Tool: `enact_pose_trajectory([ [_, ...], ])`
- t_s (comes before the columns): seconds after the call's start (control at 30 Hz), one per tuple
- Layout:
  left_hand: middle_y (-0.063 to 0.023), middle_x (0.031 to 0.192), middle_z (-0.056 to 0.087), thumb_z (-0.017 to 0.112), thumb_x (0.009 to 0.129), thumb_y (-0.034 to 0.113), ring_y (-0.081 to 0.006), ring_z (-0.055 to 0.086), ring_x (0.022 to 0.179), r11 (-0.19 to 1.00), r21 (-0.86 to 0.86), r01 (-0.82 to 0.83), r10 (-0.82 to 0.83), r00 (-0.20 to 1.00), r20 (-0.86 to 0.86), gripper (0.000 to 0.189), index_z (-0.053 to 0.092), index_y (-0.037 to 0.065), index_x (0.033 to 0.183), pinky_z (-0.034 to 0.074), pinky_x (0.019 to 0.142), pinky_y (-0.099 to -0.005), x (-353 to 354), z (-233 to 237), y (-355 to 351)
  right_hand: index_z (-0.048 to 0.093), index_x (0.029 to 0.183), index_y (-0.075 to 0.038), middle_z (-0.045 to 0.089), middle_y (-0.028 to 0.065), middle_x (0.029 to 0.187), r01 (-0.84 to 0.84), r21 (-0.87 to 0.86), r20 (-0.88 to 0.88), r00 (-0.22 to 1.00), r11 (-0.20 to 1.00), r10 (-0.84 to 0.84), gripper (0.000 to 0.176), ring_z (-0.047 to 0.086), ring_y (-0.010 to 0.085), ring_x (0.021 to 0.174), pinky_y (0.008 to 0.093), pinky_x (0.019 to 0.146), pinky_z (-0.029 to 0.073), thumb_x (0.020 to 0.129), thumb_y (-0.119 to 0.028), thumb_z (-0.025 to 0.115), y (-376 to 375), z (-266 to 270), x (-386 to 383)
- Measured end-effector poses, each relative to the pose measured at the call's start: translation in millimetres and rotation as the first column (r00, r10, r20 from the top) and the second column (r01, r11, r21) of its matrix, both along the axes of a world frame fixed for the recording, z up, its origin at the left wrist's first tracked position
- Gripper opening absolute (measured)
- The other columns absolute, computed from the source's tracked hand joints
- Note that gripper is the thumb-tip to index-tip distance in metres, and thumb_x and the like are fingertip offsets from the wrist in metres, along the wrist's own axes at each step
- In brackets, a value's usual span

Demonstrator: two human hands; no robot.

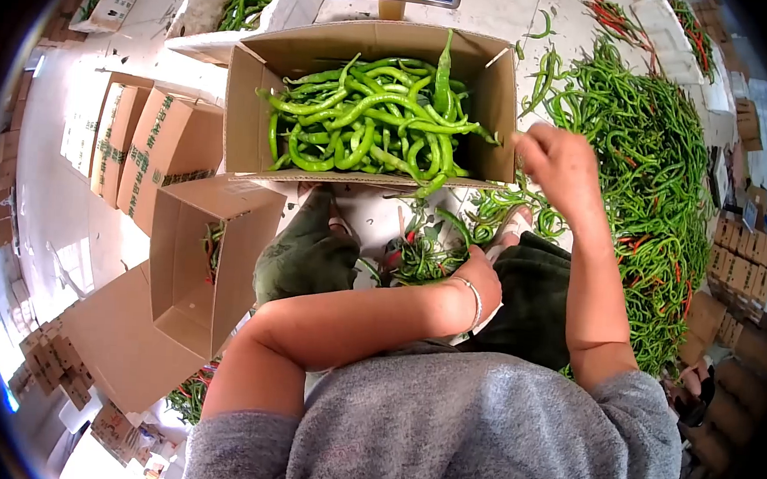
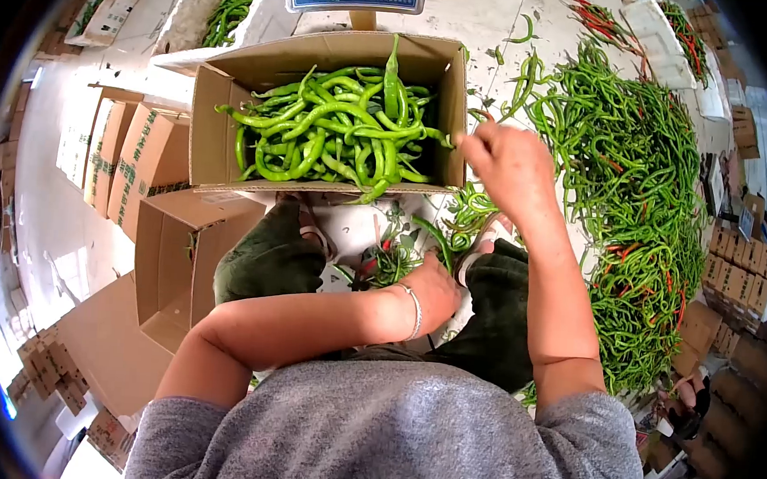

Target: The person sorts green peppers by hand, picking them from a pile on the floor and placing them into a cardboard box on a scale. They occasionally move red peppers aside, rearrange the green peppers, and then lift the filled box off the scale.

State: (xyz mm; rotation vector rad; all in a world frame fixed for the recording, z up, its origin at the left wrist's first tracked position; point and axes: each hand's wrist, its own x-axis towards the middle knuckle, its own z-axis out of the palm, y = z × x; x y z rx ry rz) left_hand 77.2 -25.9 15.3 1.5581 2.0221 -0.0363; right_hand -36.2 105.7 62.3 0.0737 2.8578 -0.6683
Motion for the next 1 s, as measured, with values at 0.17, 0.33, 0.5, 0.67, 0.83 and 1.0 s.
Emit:
enact_pose_trajectory([
  [0.17, -0.0084, 0.098, 0.068, 0.056, 0.08, 0.018, -0.0241, 0.062, 0.091, 1.0, 0.023, 0.001, -0.001, 1.0, -0.002, 0.026, 0.067, 0.006, 0.1, 0.04, 0.084, -0.0445, 4.2, -1.4, -6.3, 0.059, 0.097, -0.004, 0.061, 0.0136, 0.064, -0.049, -0.296, -0.038, 0.998, 0.954, 0.04, 0.042, 0.06, 0.0317, 0.059, 0.0416, 0.057, 0.046, 0.084, -0.044, 0.06, -37.6, 9.1, 3.7],
  [0.33, -0.0077, 0.101, 0.067, 0.056, 0.081, 0.018, -0.0237, 0.062, 0.095, 0.999, -0.033, 0.007, -0.005, 0.999, 0.041, 0.026, 0.067, 0.007, 0.101, 0.04, 0.086, -0.046, 15.7, -9.5, 2.9, 0.027, 0.135, 0.0, 0.062, 0.023, 0.076, -0.301, -0.115, 0.143, 0.938, 0.947, 0.315, 0.071, 0.061, 0.0389, 0.07, 0.0481, 0.066, 0.048, 0.082, -0.033, 0.06, -86.5, -13.1, 13.4],
  [0.5, -0.0078, 0.102, 0.067, 0.056, 0.081, 0.019, -0.0245, 0.062, 0.095, 1.0, -0.019, 0.021, -0.02, 0.999, 0.028, 0.027, 0.067, 0.006, 0.102, 0.04, 0.087, -0.0473, 11.3, -2.2, -1.2, 0.05, 0.121, -0.019, 0.056, 0.0162, 0.085, -0.382, -0.23, -0.336, 0.894, 0.895, 0.296, 0.052, 0.057, 0.035, 0.078, 0.042, 0.069, 0.049, 0.074, 0.001, 0.057, -77.7, -19.9, -3.7],
  [0.67, -0.0084, 0.102, 0.067, 0.057, 0.081, 0.019, -0.0258, 0.061, 0.096, 0.999, -0.005, 0.033, -0.033, 0.999, 0.038, 0.027, 0.067, 0.006, 0.102, 0.04, 0.087, -0.0484, 10.0, -1.7, -4.5, 0.059, 0.116, -0.021, 0.061, 0.0097, 0.103, -0.574, 0.049, -0.469, 0.709, 0.817, 0.526, 0.043, 0.058, 0.0316, 0.089, 0.0396, 0.07, 0.049, 0.076, -0.007, 0.063, -52.6, -32.4, -16.6],
  [0.83, -0.0088, 0.102, 0.067, 0.056, 0.081, 0.02, -0.0262, 0.061, 0.097, 1.0, -0.015, 0.005, -0.005, 1.0, 0.017, 0.028, 0.067, 0.007, 0.103, 0.04, 0.087, -0.0487, 11.0, -2.9, -7.3, 0.058, 0.122, -0.022, 0.063, 0.015, 0.107, -0.531, 0.111, 0.07, 0.847, 0.84, 0.527, 0.047, 0.06, 0.0342, 0.095, 0.0412, 0.081, 0.048, 0.077, -0.03, 0.068, -41.6, -4.3, -23.5],
  [1.0, -0.0096, 0.099, 0.068, 0.056, 0.082, 0.021, -0.0259, 0.062, 0.094, 1.0, 0.005, 0.009, -0.009, 0.999, 0.048, 0.027, 0.067, 0.007, 0.102, 0.041, 0.086, -0.0485, 12.8, -4.4, -12.3, 0.061, 0.116, -0.019, 0.066, 0.0143, 0.079, -0.429, 0.227, 0.18, 0.901, 0.874, 0.395, 0.045, 0.064, 0.0319, 0.079, 0.043, 0.069, 0.051, 0.073, -0.028, 0.07, -51.5, 19.3, -25.8],
])
